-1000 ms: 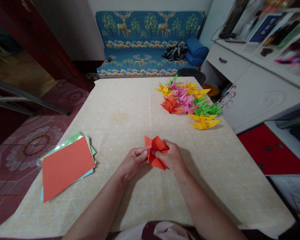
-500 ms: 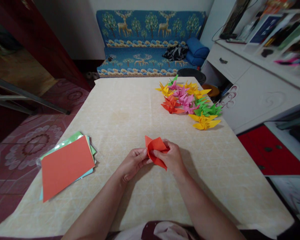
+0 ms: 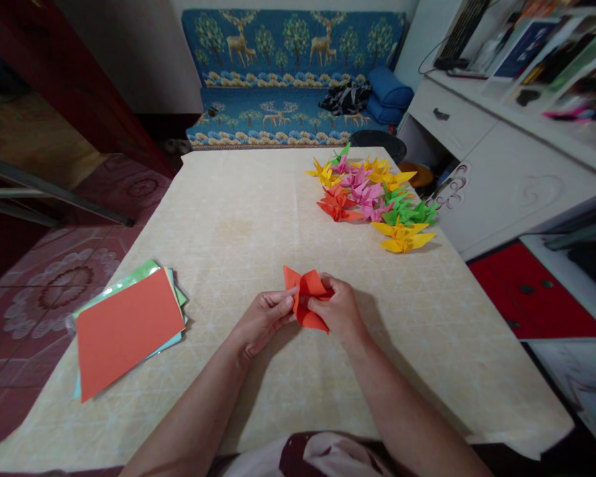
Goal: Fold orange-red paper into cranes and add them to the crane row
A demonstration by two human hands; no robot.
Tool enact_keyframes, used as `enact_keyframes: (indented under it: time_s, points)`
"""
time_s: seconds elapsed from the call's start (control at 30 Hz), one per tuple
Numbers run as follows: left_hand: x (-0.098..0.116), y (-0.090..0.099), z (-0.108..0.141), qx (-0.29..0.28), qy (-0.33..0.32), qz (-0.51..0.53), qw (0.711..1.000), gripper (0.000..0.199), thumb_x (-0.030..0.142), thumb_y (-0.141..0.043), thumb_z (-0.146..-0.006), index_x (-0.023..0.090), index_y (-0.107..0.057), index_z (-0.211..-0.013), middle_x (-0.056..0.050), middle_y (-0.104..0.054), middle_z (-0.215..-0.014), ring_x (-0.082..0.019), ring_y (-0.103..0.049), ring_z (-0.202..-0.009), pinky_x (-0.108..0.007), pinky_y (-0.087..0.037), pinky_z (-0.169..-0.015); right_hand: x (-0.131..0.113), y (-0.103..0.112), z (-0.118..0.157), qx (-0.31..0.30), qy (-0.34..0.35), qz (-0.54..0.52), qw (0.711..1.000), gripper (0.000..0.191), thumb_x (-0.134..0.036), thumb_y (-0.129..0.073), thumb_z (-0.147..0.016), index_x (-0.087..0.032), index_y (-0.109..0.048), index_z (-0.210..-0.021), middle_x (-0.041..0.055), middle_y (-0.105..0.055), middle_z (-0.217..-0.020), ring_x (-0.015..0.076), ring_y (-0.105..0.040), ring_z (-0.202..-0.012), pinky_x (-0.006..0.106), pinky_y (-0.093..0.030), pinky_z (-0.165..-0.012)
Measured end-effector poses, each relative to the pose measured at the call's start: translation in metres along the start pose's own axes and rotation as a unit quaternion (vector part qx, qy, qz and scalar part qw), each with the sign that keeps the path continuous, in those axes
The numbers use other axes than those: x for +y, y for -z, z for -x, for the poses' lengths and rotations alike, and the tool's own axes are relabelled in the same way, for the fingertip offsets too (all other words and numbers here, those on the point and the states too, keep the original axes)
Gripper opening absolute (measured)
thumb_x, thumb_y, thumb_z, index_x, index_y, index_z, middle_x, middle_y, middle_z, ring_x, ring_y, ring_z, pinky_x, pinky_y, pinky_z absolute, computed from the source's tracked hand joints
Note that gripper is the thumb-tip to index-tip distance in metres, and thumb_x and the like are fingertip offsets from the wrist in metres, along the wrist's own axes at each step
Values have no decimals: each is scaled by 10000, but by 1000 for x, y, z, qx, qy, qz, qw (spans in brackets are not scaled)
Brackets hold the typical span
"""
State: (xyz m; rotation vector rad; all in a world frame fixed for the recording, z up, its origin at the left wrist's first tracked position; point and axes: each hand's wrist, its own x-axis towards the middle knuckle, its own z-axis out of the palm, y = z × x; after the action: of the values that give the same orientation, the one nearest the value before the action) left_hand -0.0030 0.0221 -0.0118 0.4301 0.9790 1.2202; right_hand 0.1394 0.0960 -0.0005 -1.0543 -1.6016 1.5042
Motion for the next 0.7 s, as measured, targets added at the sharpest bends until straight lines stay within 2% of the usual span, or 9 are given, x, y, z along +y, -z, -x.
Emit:
enact_keyframes:
  time_s: [0.3, 0.47, 0.6, 0.7]
  points:
    - [-9, -8, -4, 74, -41, -6, 996, 345, 371, -800, -659, 162, -761, -931, -47, -748, -807, -157, -678, -746, -255, -523, -761, 6, -6, 1, 49, 14, 28, 998, 82, -137, -588, -629, -208, -561, -659, -21, -578, -669, 148, -545, -627, 249, -442, -583]
    - [-14, -15, -4, 84, -75, -7, 994, 301, 384, -769, -697, 157, -766, -894, -55, -753, -831, -187, -687, -770, -308, -534, -791, 7, -8, 2, 51, 26, 43, 997, 81, -143, -574, -651, -199, -582, -709, -14, -596, -698, 147, -554, -645, 241, -448, -592]
    - [-17, -20, -4, 114, -111, -7, 987, 285, 381, -714, -763, 151, -755, -926, -68, -754, -874, -184, -687, -784, -299, -530, -784, 7, -12, 3, 81, 32, 65, 994, 80, -161, -562, -652, -195, -590, -718, -7, -610, -691, 157, -568, -648, 252, -460, -602]
    - [-18, -21, -4, 111, -114, 3, 987, 298, 386, -705, -773, 134, -751, -925, -84, -752, -867, -191, -688, -785, -306, -527, -784, 7, -14, 3, 96, 40, 72, 992, 56, -179, -558, -661, -194, -579, -711, -7, -606, -683, 156, -569, -643, 251, -465, -600]
